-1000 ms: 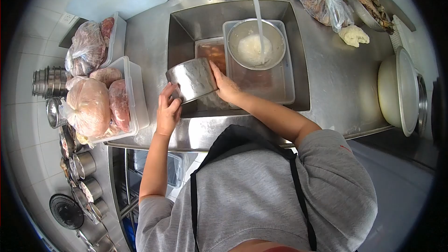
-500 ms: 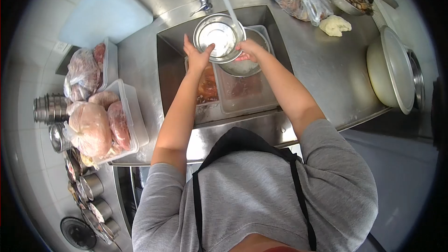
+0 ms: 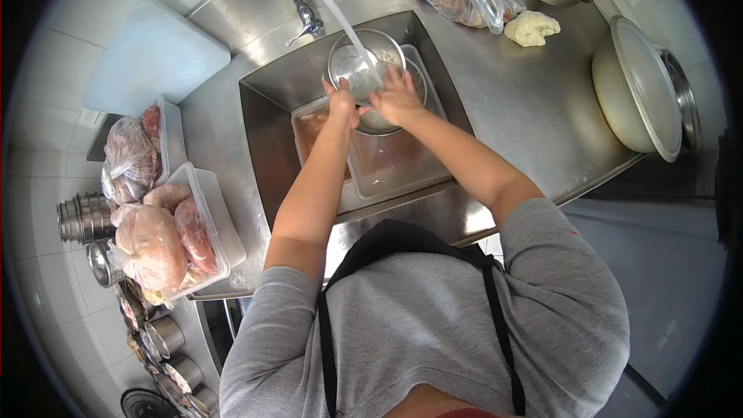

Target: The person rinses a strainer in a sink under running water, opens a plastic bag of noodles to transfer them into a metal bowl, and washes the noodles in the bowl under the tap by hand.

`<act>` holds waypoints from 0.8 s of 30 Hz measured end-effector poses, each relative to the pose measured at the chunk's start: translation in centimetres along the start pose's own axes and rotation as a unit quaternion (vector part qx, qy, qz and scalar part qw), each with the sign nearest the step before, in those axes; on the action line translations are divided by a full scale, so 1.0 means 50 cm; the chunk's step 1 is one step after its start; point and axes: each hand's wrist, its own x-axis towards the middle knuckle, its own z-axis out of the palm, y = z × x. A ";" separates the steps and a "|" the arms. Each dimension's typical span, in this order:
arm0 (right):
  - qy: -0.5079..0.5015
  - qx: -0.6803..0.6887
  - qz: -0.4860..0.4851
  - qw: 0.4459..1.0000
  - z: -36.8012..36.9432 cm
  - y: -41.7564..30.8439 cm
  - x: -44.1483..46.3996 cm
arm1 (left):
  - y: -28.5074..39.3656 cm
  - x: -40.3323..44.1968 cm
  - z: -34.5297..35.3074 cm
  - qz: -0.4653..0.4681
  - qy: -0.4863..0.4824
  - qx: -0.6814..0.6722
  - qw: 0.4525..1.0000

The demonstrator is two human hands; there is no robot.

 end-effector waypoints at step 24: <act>0.119 0.136 -0.041 0.983 0.032 -0.095 0.049 | 0.025 0.031 -0.010 0.016 0.137 0.186 0.973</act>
